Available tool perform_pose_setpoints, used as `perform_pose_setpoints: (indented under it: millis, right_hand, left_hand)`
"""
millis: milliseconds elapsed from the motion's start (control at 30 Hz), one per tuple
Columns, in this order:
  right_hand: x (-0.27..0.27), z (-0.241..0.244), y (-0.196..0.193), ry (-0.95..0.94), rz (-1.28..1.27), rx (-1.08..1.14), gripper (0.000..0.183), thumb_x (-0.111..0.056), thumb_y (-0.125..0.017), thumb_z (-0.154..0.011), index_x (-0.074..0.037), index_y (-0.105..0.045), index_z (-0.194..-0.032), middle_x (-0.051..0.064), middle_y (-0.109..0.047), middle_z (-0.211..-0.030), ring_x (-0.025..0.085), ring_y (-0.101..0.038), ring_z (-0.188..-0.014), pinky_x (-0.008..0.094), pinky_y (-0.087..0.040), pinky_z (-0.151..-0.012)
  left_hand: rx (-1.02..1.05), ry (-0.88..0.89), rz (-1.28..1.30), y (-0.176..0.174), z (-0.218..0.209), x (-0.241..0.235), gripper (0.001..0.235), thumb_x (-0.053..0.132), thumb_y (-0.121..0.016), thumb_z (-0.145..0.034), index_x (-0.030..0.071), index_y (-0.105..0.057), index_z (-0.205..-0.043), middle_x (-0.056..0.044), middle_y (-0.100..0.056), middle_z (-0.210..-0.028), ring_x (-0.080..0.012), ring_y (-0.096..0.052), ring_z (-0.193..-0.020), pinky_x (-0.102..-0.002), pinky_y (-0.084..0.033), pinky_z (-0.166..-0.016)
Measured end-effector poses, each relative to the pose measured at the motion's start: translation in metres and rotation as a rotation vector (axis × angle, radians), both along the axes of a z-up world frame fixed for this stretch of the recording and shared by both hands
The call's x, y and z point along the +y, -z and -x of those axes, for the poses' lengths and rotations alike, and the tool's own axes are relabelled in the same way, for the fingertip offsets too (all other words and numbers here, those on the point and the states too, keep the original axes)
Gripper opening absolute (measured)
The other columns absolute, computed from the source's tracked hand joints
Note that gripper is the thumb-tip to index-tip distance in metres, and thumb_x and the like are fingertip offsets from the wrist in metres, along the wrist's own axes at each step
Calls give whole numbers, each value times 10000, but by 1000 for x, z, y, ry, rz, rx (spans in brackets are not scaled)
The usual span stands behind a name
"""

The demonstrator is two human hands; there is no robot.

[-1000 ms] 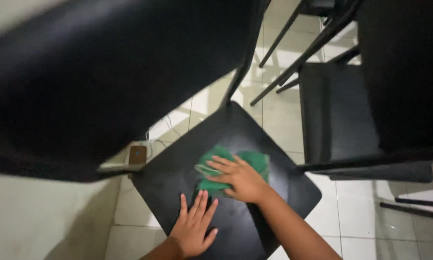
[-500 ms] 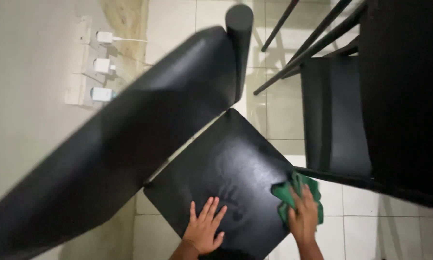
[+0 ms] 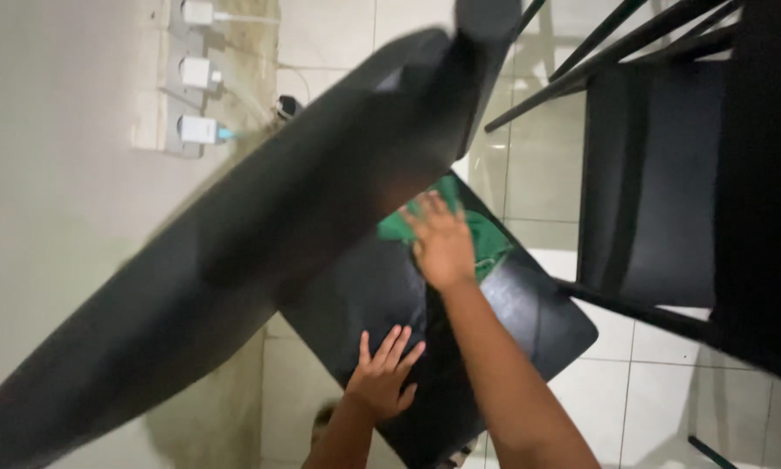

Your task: The person cleans chairs around a glass table by wiping their seats and backrests with a cloth and spraying them with a spray bottle.

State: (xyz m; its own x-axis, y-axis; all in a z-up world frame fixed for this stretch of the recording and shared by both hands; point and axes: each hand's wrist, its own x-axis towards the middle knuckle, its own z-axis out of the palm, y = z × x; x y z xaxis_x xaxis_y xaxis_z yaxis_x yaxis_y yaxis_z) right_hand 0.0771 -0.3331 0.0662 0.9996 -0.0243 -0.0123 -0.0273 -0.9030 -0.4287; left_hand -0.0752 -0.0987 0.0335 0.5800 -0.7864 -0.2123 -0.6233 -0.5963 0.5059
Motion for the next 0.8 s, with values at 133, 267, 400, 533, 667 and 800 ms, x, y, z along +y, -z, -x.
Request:
perform_pose_setpoints:
  millis: [133,267,400,533,667,800]
  right_hand:
    - [34,46,-11,-152,-78,68,620,-58,-676,-779,-211,-624,-1378,101,-438,-1574,305,-358,-1476,606,-309,-1141]
    - [28,133,-14,-38,-132,111,604,-79,-678,-786,-193,-610,-1375,84,-428,-1582,296,-349,-1487,595,-315,-1148]
    - [57,239,-19,185,-75,229,603,-44,-659,-727,-125,-636,-1324,117,-410,-1566,312,-331,-1463,601,-308,-1112]
    - [89,307,-20,306,-62,286,526,-16,-581,-753,-162,-697,-1245,54,-477,-1554,255,-388,-1452,563,-330,-1134]
    - [91,344,-47,537,-314,558,483,-51,-545,-870,-247,-733,-1269,56,-577,-1452,277,-548,-1332,439,-433,-1098]
    - [85,367,-119,722,-607,684,411,-86,-566,-908,-214,-730,-1262,96,-652,-1343,276,-634,-1259,373,-474,-1097]
  left_hand:
    - [-58,-26,40,13,8,5,776,433,-677,-830,156,-457,-1520,-169,-290,-1646,-326,-230,-1533,-764,-113,-1118]
    - [-70,-1,53,24,8,2,750,436,-676,-834,123,-480,-1486,-187,-299,-1604,-348,-198,-1506,-766,-35,-1107]
    - [141,-11,-62,-19,-6,-7,566,350,-706,-853,98,-545,-1334,-187,-291,-1628,-359,-149,-1550,-723,-21,-1176]
    - [473,-63,45,-115,-37,-6,562,163,-680,-849,110,-567,-1397,-148,-391,-1573,-382,-352,-1420,-574,-268,-1169]
    - [332,-3,404,-241,-63,19,420,79,-623,-941,110,-626,-1359,-126,-585,-1463,-363,-603,-1290,-446,-501,-1049]
    - [1111,-677,1071,-349,-117,58,445,98,-638,-908,64,-568,-1346,-254,-633,-1270,-412,-626,-1184,-525,-436,-858]
